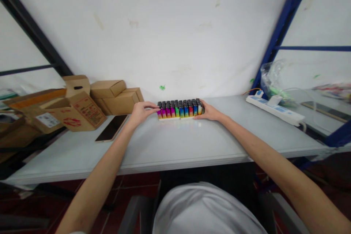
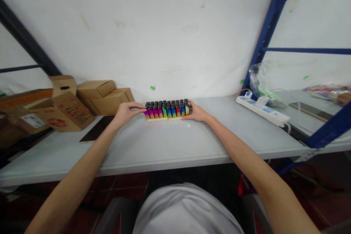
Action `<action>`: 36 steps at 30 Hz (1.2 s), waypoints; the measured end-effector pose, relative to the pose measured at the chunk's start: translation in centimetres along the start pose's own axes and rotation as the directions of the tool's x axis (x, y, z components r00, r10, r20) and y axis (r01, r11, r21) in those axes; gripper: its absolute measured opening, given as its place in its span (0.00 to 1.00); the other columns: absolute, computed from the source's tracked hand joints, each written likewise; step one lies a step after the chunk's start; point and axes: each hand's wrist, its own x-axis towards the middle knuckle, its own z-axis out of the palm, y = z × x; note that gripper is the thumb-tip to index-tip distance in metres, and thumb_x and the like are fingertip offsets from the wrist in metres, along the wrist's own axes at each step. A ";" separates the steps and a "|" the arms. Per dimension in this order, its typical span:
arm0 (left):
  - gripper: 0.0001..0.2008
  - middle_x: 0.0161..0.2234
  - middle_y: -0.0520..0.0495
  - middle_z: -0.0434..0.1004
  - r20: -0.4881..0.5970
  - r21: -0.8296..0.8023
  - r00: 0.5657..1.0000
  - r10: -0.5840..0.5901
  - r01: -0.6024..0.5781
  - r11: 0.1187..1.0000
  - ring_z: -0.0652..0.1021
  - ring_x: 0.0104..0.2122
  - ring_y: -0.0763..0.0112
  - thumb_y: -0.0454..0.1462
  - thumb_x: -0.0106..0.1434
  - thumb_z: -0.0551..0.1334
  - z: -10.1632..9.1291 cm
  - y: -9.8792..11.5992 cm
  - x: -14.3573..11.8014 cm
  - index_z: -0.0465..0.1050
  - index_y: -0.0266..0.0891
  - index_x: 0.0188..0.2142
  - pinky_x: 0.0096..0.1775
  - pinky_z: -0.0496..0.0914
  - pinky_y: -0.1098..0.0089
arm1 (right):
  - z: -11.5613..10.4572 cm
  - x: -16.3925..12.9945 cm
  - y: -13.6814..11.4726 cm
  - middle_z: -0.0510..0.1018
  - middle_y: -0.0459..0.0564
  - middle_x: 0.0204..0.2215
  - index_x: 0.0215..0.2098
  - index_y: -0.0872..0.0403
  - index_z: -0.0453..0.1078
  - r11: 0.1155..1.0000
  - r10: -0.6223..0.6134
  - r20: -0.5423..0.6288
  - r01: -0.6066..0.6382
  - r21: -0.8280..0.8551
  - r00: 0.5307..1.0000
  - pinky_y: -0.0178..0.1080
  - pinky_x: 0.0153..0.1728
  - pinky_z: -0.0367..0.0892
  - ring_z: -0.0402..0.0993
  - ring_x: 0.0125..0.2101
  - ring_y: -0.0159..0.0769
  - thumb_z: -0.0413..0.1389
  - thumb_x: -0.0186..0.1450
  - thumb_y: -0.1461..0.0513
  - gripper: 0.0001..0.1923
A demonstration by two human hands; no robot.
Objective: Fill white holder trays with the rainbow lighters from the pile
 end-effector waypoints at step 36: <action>0.57 0.54 0.34 0.79 0.184 -0.151 0.966 -0.183 0.212 0.966 0.79 0.55 0.49 0.48 0.39 0.80 3.2 -4.3 -0.8 0.62 0.33 0.66 0.62 0.68 0.47 | -0.3 -0.3 1.0 0.73 0.61 0.61 0.75 0.53 0.46 0.993 0.025 -0.023 -0.028 -0.117 0.999 0.57 0.64 0.63 0.71 0.60 0.56 0.72 0.52 0.45 0.63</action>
